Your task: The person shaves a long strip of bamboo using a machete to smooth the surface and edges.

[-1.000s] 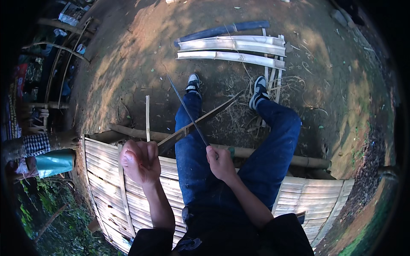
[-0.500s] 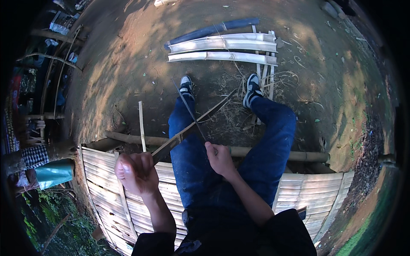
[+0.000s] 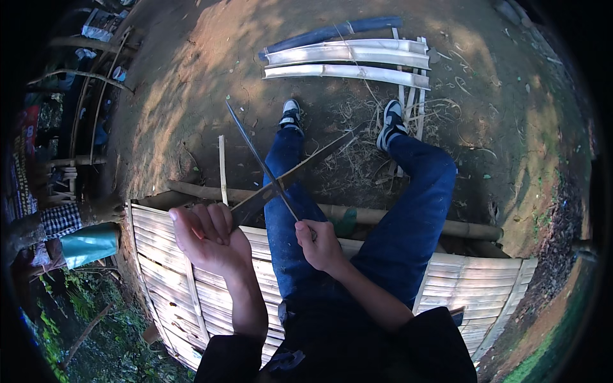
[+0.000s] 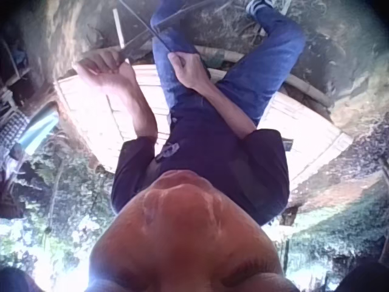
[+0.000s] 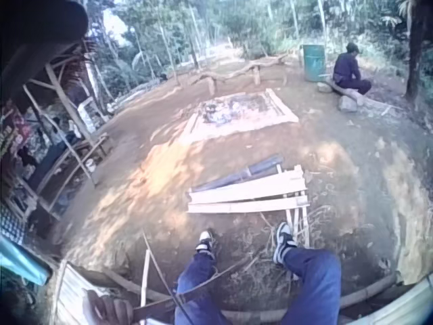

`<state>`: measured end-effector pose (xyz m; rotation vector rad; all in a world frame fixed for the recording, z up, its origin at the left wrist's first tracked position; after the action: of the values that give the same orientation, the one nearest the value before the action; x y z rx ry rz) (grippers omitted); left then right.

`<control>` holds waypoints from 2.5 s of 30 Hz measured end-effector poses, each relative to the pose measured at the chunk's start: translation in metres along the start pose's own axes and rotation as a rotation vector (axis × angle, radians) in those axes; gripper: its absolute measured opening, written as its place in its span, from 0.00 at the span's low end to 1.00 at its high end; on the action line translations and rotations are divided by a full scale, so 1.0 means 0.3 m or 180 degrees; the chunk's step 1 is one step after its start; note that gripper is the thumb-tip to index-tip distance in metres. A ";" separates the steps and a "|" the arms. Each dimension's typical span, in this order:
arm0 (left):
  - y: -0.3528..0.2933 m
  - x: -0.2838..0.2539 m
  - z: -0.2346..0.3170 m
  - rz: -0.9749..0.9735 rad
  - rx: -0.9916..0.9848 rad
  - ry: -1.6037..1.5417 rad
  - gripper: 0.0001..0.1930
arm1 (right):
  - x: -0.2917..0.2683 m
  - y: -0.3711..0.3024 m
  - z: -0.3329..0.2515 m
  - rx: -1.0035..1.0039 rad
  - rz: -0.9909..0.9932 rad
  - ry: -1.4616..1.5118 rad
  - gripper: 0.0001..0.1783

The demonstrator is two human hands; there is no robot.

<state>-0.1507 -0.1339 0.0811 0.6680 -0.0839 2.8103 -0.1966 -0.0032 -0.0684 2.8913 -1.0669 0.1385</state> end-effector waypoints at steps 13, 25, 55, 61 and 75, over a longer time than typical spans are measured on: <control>-0.004 -0.016 -0.002 -0.0078 0.0058 0.0242 0.23 | -0.003 0.016 0.001 -0.0115 0.0031 0.0091 0.27; -0.063 0.028 -0.011 -0.0636 0.0298 0.0332 0.23 | -0.018 0.030 0.027 -0.0508 0.0262 -0.0200 0.25; -0.063 0.022 -0.018 -0.1604 0.0151 0.0324 0.23 | -0.084 0.078 -0.054 -0.0404 -0.0611 0.0230 0.27; 0.031 -0.036 -0.001 -0.1927 0.0064 0.0365 0.26 | -0.073 0.080 0.142 0.0665 -0.0717 0.1187 0.28; -0.013 -0.035 -0.006 -0.1893 0.0148 0.0321 0.25 | -0.068 0.025 0.047 -0.0124 -0.0177 -0.0363 0.26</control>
<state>-0.1416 -0.1323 0.0747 0.4616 0.1722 2.2690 -0.2160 0.0032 -0.0844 2.9213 -0.9922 -0.0498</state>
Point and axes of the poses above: each hand's wrist, its own y-axis towards the middle knuckle, its own x-axis out of the palm, z = x × y, the point moved 4 cm from there along y, towards the middle knuckle, and after that the axes turned 10 degrees about -x, right-handed, at the moved point
